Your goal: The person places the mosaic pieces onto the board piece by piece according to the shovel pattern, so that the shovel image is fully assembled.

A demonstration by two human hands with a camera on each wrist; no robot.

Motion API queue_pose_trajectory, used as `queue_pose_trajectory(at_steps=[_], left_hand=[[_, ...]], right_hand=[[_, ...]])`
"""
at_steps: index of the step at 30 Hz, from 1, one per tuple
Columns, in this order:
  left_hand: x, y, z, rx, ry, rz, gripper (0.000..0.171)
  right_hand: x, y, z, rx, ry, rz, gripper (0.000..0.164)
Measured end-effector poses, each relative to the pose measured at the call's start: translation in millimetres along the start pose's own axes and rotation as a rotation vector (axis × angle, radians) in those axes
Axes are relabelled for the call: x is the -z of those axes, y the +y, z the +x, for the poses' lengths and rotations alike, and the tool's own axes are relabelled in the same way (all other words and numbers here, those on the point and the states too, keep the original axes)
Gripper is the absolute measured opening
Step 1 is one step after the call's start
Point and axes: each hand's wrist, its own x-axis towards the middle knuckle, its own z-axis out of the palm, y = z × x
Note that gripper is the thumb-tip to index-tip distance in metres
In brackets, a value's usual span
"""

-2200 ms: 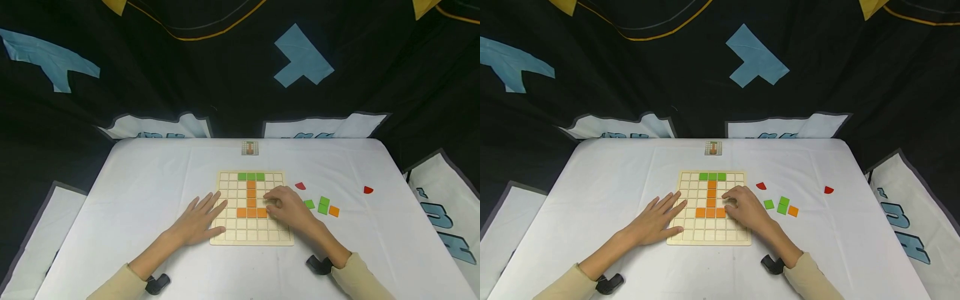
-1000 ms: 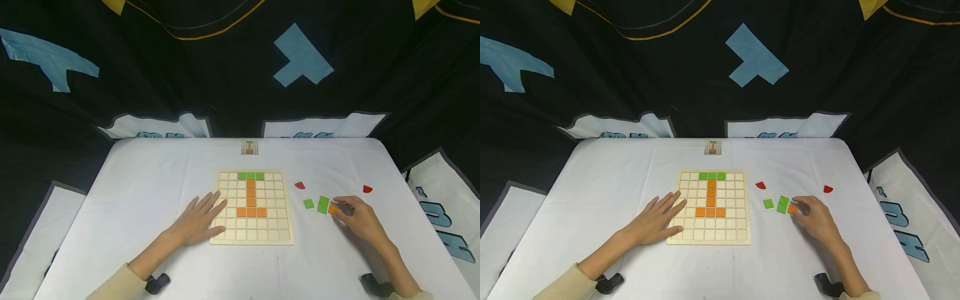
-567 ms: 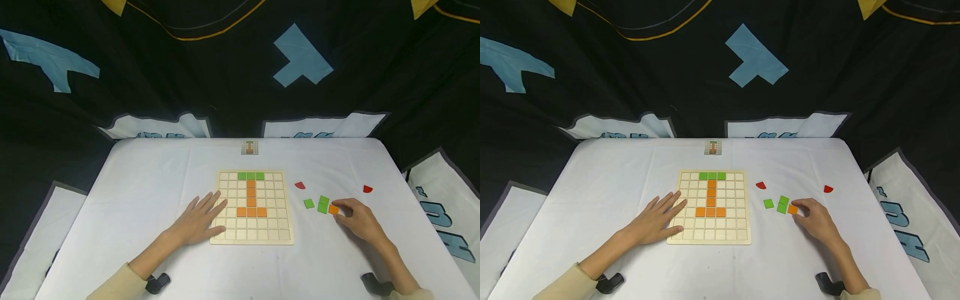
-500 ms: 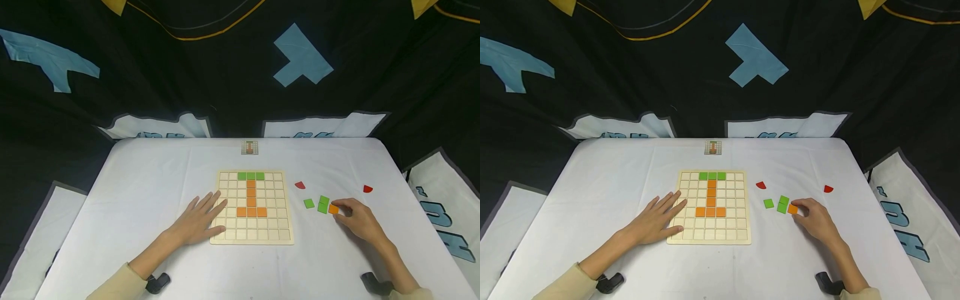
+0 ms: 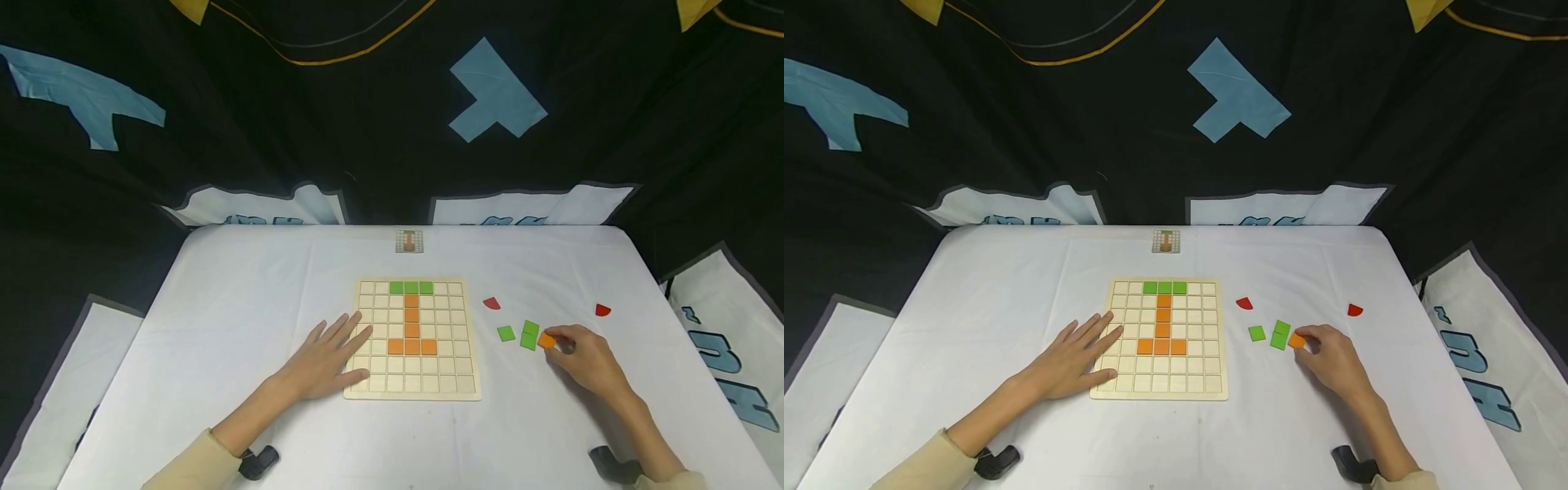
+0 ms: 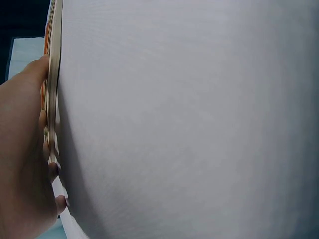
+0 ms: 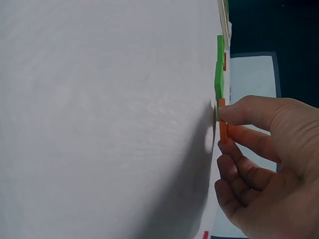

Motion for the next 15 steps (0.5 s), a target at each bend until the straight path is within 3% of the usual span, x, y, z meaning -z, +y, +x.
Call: queue_pose_trajectory(at_steps=[9,15], left_hand=[[0.1,0.1,0.4,0.000,-0.002,0.004,0.077],[0.2,0.2,0.2,0.000,-0.002,-0.002,0.077]], right_hand=[[5,-15,2,0.011,-0.017,0.031,0.031],[-1,-32,6,0.077,-0.002,0.069,0.030]])
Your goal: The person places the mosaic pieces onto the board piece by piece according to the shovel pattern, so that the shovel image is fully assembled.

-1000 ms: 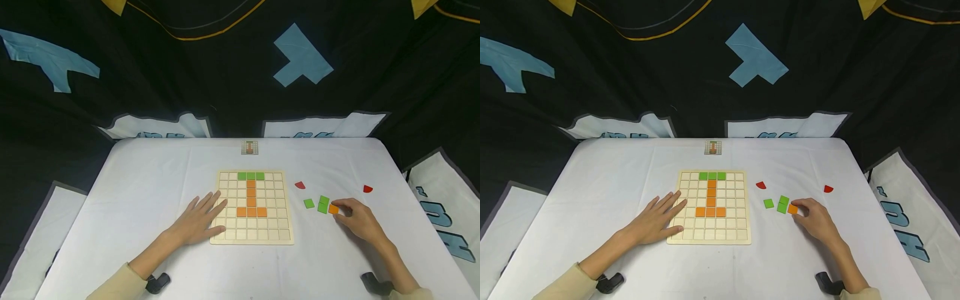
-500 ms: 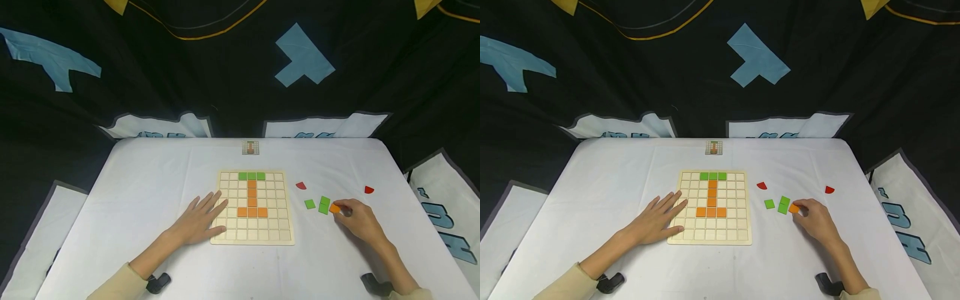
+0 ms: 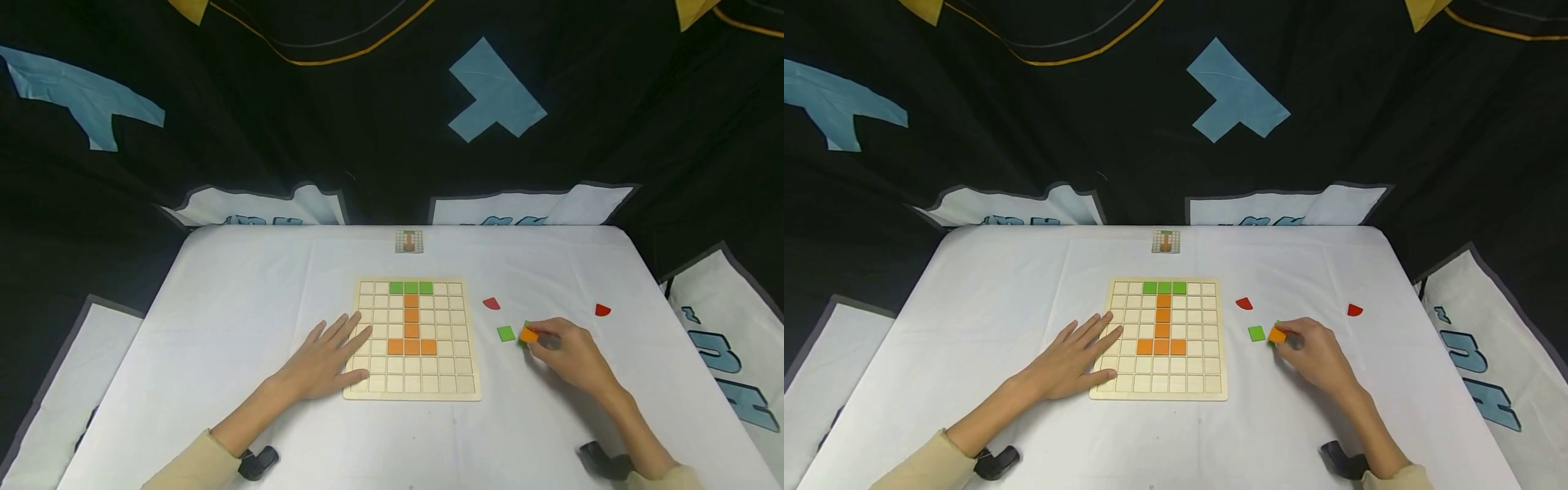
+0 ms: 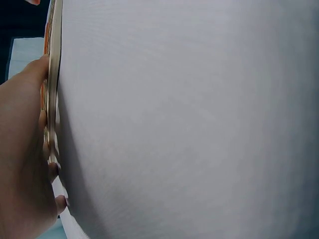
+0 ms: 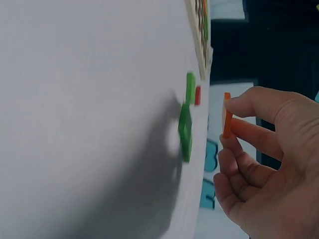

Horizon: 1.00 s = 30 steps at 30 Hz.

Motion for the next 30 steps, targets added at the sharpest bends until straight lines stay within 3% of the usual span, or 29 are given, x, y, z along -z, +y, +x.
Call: queue_pose_trajectory(at_steps=[8,26,30], left_hand=[[0.7,0.6,-0.4,-0.002,0.000,0.002,0.077],[-0.9,-0.9,-0.3,0.000,-0.009,0.003,0.078],[-1.8,-1.6,0.5,0.001,-0.014,0.014,0.078]], right_hand=[[-19,-22,9,0.046,-0.020,0.039,0.030],[-62,-76,21,0.248,-0.116,0.094,0.031],[-72,-84,23,0.250,-0.157,0.106,0.030]])
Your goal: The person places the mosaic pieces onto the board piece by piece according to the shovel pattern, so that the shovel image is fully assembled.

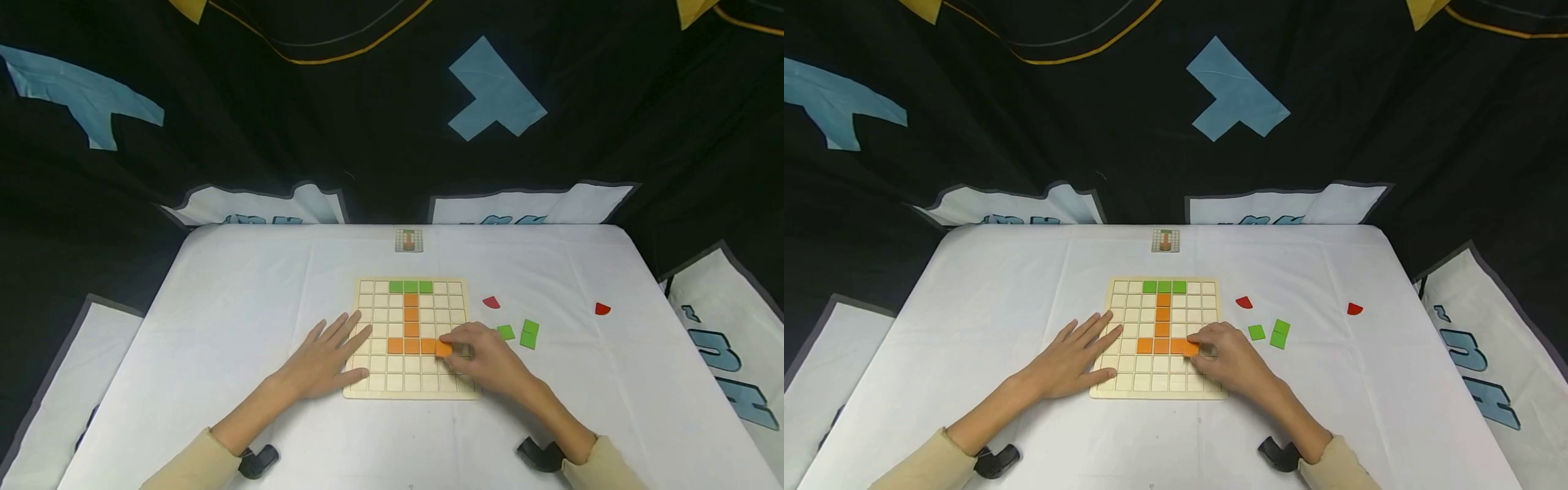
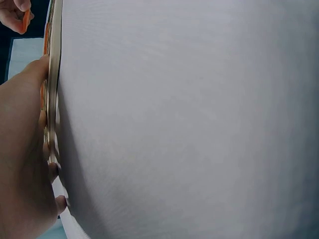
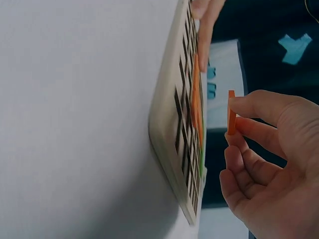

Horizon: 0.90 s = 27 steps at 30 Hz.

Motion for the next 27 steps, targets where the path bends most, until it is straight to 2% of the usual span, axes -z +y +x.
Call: queue_pose_trajectory(at_steps=[5,12,21,27], left_hand=[[0.9,-0.1,1.0,-0.001,-0.002,0.010,0.078],[1.7,0.8,1.1,0.002,-0.007,0.007,0.078],[1.5,1.2,0.3,-0.001,0.004,0.004,0.078],[2.6,1.4,-0.3,-0.005,0.006,0.007,0.078]], right_hand=[[-12,-9,5,-0.017,-0.030,0.016,0.030],[-25,-11,7,0.012,-0.078,-0.012,0.029],[-36,-13,8,0.043,-0.116,-0.086,0.026],[-38,-16,9,0.072,-0.127,-0.098,0.025]])
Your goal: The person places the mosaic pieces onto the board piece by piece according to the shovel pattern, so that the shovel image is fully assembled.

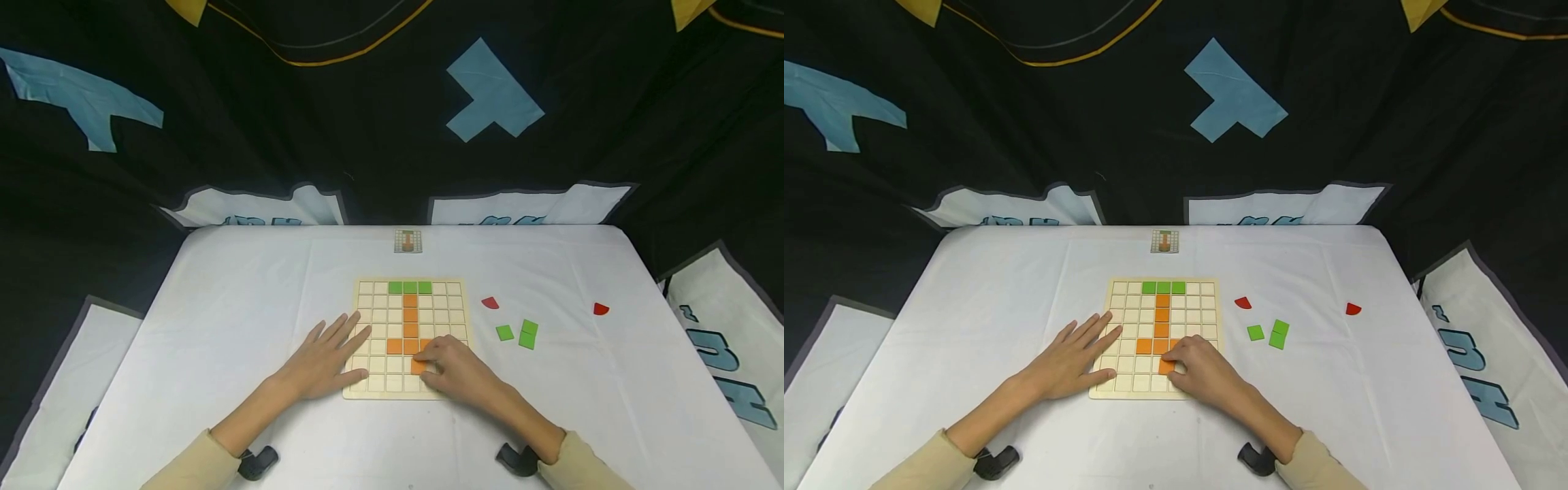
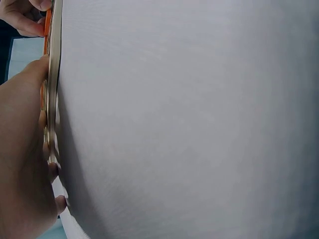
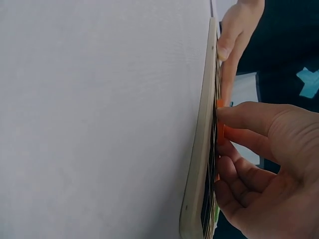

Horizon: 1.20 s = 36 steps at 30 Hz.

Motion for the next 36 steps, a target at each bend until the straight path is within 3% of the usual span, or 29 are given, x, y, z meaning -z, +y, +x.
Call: queue_pose_trajectory(at_steps=[14,36], left_hand=[[-1.6,-0.1,0.0,0.004,-0.002,0.006,0.078],[-0.3,-0.1,-0.3,0.007,-0.007,0.010,0.077]], right_hand=[[-3,-4,7,0.045,0.009,-0.015,0.024],[-4,-4,11,0.019,0.004,-0.014,0.023]])
